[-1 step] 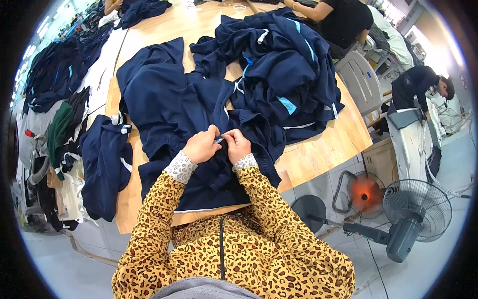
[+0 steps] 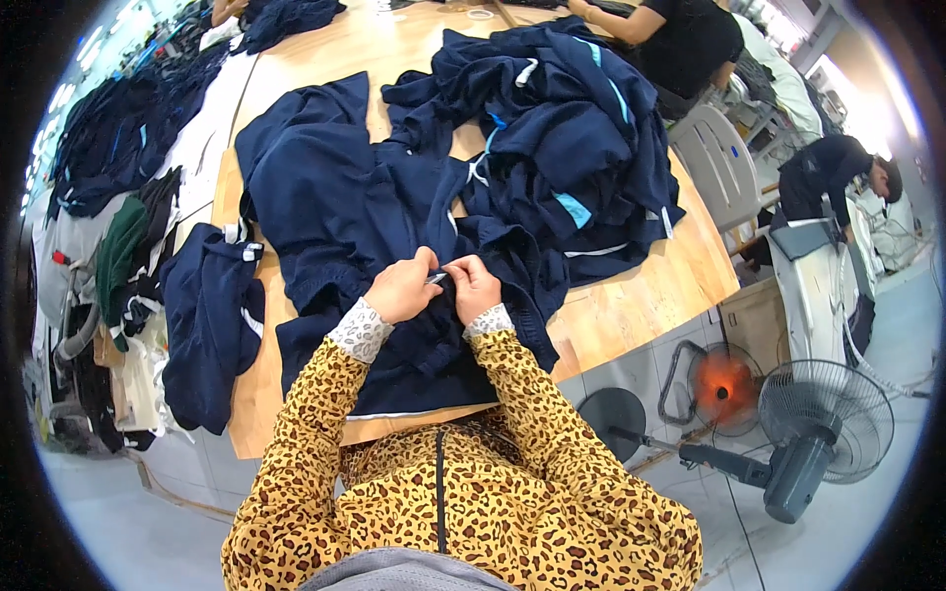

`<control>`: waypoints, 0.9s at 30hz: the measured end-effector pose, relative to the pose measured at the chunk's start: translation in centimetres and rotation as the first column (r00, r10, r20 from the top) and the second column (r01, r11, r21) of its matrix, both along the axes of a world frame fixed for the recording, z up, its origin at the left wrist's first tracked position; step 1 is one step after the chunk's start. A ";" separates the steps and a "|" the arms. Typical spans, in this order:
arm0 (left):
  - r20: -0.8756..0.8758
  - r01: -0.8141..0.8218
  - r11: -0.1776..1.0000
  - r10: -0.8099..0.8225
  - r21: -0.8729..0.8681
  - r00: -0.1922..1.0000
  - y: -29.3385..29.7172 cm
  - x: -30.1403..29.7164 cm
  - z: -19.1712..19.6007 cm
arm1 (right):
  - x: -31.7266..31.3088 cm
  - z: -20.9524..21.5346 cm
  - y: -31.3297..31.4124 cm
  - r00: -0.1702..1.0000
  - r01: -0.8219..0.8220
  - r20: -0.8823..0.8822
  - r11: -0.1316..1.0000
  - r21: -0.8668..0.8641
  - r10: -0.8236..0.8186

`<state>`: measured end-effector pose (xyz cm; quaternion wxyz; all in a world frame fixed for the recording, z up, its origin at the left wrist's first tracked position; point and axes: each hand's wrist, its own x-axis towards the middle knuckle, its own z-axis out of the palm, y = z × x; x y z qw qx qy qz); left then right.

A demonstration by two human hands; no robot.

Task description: Trimming loose threads and inspecting navy blue athletic pants in a garment factory.

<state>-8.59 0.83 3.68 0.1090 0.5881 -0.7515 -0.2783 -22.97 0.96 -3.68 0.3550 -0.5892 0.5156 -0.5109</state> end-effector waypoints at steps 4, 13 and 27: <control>-0.260 -0.123 0.992 0.114 -0.017 0.959 1.9 1.1 -0.4 | -0.8 -1.4 0.3 0.996 0.064 0.061 0.998 0.010 -0.064; -0.122 -0.746 0.586 0.755 -0.315 0.644 7.5 14.2 -6.6 | -1.8 4.6 7.0 0.839 -0.472 0.204 0.861 -0.190 0.505; -0.018 0.237 0.705 -0.333 -0.668 0.943 6.2 1.4 -1.8 | -1.6 9.3 3.1 0.905 -0.204 0.350 0.969 -0.137 0.240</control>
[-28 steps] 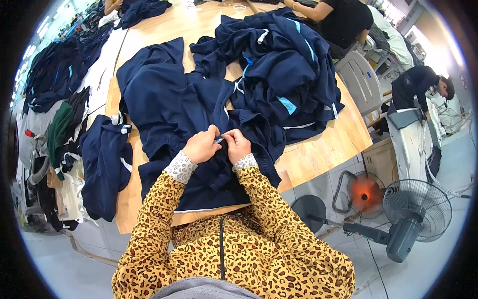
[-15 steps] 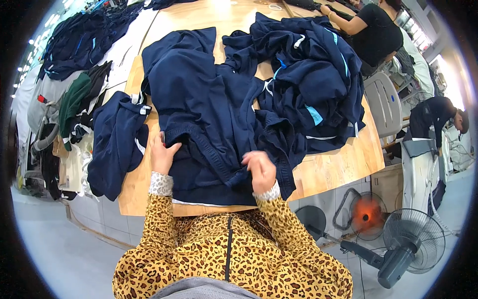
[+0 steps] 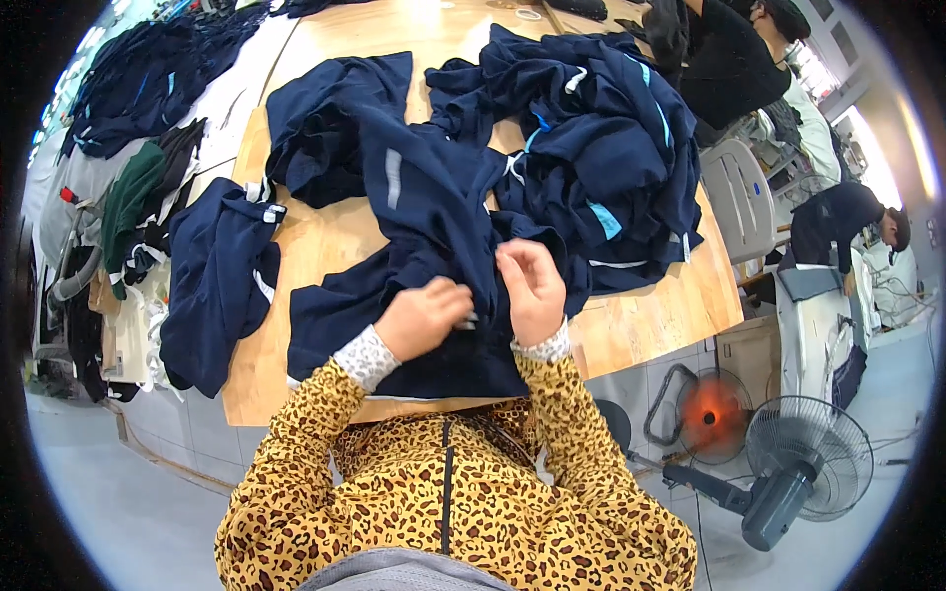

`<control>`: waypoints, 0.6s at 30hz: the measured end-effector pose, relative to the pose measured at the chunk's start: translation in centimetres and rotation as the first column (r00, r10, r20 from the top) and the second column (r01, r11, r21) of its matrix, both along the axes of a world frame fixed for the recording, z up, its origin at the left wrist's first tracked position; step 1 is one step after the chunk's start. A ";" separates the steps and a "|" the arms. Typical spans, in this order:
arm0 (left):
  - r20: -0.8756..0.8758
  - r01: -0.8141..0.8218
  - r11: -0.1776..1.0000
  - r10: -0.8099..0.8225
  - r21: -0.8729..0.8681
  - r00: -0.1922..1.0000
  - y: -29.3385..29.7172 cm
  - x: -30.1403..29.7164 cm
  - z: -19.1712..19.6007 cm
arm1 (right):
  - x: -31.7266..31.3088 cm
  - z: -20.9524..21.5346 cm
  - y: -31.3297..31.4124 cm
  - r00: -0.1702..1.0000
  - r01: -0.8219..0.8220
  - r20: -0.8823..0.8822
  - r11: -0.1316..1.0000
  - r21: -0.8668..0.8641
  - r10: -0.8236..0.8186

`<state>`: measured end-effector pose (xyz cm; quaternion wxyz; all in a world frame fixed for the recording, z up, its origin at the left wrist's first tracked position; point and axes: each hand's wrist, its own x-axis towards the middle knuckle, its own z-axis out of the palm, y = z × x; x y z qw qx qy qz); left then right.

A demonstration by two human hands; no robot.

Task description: Trimming loose threads and inspecting navy blue athletic pants in a garment factory.

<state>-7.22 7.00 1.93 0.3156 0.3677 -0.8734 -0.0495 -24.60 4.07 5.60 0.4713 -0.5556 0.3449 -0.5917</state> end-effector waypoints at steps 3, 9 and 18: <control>0.106 0.103 0.994 -0.105 0.021 0.989 2.2 -1.6 -2.0 | 0.0 1.2 -2.8 0.919 0.023 -0.379 0.974 -0.224 -0.109; -0.061 0.057 0.998 -0.057 0.000 0.997 4.9 0.3 -0.7 | 0.0 -3.5 -5.1 0.807 -0.045 -0.590 0.995 -0.090 -0.017; -0.353 0.030 0.945 0.092 0.326 0.931 7.6 3.3 0.4 | -0.5 -7.1 -0.9 0.779 0.130 -0.579 0.966 -0.225 -0.240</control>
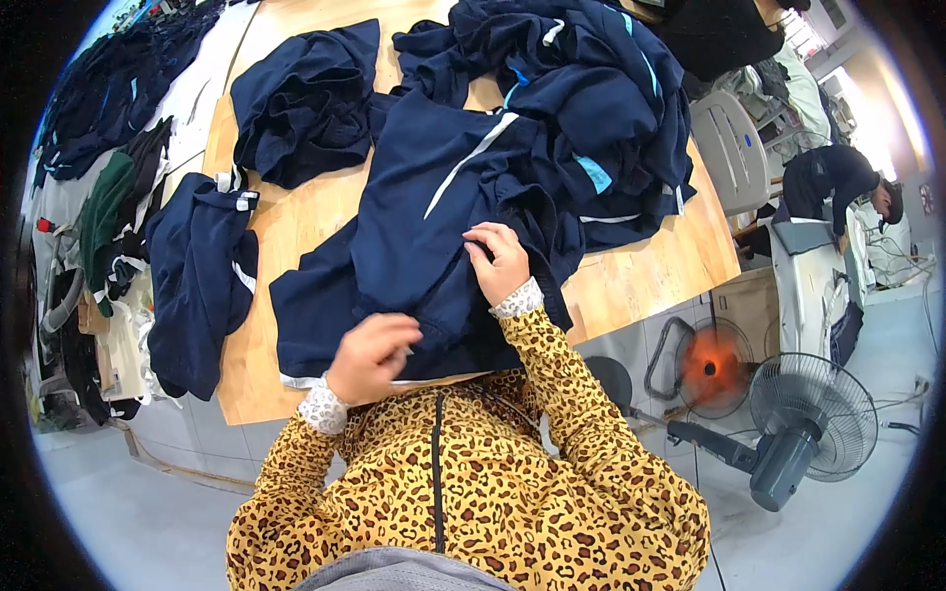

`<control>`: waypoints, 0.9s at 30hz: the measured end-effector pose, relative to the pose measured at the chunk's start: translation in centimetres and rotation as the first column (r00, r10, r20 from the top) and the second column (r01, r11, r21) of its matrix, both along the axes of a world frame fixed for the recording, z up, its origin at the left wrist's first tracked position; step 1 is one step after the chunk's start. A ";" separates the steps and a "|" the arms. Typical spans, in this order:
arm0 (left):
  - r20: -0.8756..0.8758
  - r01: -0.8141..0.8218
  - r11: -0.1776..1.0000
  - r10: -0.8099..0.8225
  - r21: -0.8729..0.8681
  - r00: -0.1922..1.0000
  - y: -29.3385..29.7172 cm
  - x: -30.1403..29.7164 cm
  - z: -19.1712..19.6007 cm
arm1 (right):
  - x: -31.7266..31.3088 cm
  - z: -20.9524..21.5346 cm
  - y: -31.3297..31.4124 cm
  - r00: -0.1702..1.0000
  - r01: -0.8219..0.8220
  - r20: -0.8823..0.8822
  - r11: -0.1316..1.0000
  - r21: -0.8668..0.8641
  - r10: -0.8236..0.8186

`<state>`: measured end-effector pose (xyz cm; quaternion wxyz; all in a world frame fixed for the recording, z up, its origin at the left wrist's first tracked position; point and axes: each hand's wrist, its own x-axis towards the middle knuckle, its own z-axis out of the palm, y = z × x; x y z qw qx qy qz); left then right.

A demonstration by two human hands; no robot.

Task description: Trimming loose threads and inspecting navy blue athletic pants in a garment factory.

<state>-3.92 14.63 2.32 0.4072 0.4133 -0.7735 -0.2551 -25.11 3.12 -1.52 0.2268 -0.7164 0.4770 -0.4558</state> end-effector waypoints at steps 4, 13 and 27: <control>-0.047 -0.417 0.879 0.438 0.231 0.898 -2.1 0.9 -0.7 | -0.1 1.3 3.6 0.993 -0.098 -0.081 0.973 -0.208 0.082; -0.026 -0.402 0.812 0.455 0.424 0.890 -2.7 1.6 -3.4 | -1.1 -1.2 7.6 0.959 -0.229 -0.177 0.973 -0.034 0.219; -0.286 -0.138 0.713 0.441 0.688 0.851 -3.4 2.1 -2.9 | 1.6 0.3 6.4 0.994 -0.101 -0.045 0.994 -0.045 0.099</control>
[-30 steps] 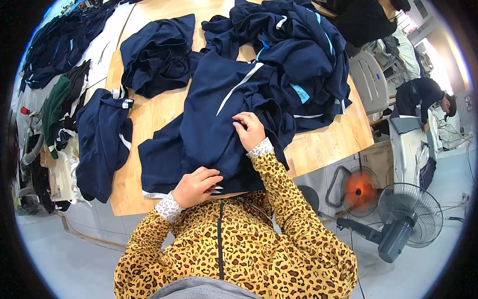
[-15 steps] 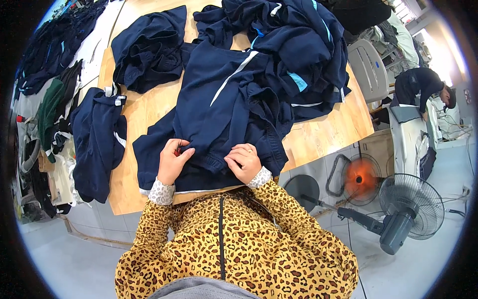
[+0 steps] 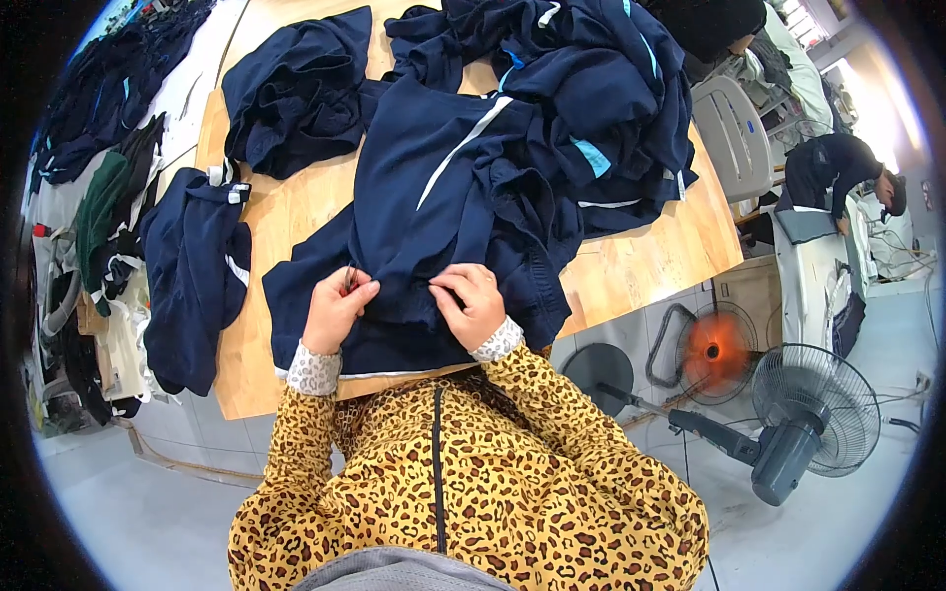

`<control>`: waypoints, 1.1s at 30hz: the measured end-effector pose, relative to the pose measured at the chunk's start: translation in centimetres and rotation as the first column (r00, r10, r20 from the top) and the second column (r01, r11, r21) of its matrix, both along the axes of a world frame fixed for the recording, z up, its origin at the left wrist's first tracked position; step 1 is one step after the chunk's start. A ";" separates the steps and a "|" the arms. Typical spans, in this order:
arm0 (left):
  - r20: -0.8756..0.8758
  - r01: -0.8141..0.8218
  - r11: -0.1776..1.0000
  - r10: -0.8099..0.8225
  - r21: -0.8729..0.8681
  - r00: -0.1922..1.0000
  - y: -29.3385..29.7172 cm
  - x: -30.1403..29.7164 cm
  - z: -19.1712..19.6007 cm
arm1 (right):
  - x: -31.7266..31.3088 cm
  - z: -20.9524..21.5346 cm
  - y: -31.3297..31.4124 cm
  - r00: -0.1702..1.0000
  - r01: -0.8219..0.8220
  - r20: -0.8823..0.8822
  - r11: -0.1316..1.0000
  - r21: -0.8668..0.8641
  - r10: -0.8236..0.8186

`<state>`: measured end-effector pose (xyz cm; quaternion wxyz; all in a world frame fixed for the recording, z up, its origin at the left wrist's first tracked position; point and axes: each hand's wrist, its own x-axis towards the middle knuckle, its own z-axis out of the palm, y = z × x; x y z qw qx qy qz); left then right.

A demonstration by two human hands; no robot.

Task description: Trimming loose threads and inspecting navy blue athletic pants in a garment factory.

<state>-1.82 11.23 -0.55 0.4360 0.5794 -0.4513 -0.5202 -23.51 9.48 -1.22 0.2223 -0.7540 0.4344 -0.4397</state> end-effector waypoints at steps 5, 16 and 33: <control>-0.247 0.033 0.985 0.009 0.167 0.969 -2.4 -0.1 2.0 | 2.3 -1.0 -1.2 0.881 -0.338 0.472 0.730 0.594 0.023; -0.373 0.036 0.946 0.091 0.321 0.923 -3.5 0.1 0.0 | 1.4 -0.8 -2.4 0.569 -0.664 0.804 0.480 0.573 -0.172; -0.155 -0.114 0.994 0.112 0.002 0.982 -2.4 -1.1 0.0 | 0.7 -2.3 -2.0 0.727 -0.493 0.681 0.623 0.607 -0.088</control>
